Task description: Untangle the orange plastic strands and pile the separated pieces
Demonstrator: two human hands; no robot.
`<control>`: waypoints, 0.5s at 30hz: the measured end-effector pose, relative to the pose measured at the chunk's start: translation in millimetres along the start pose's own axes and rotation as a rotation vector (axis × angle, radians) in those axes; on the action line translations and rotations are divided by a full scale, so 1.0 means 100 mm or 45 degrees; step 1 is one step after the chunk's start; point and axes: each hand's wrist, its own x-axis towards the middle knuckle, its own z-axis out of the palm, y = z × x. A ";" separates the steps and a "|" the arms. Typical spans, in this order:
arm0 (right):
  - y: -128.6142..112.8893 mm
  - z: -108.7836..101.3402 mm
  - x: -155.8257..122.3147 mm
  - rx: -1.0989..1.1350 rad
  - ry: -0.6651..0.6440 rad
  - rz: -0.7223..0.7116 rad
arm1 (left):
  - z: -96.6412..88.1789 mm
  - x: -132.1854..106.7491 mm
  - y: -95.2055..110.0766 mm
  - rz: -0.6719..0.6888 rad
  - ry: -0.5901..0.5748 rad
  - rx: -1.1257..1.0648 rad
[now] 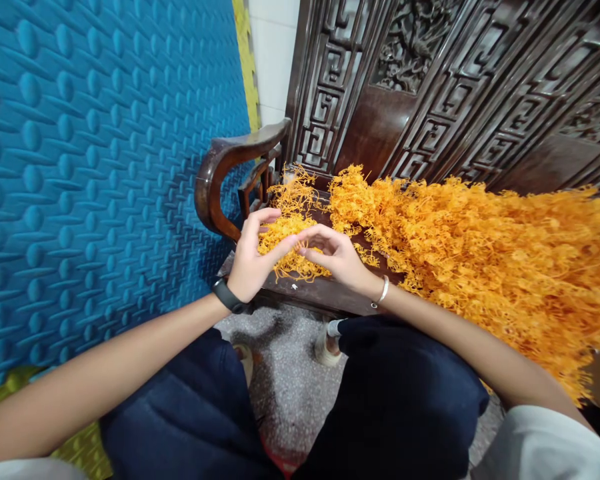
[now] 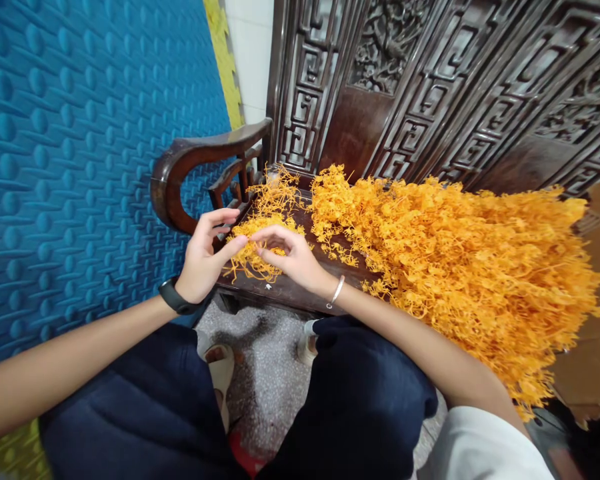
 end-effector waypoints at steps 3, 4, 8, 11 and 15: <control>-0.13 0.04 -0.02 -0.191 -0.013 -0.157 | 0.01 -0.01 0.02 0.017 -0.109 -0.014; -0.17 0.04 -0.02 -0.239 -0.006 -0.200 | 0.00 -0.01 0.03 0.022 -0.126 -0.027; -0.25 0.01 -0.02 -0.289 0.108 -0.272 | -0.03 0.03 0.05 0.017 -0.113 -0.105; -0.26 -0.06 0.00 -0.248 0.273 -0.243 | -0.06 0.07 0.05 -0.030 -0.040 -0.156; -0.25 -0.18 0.04 -0.176 0.458 -0.233 | -0.07 0.13 0.02 -0.129 0.067 -0.225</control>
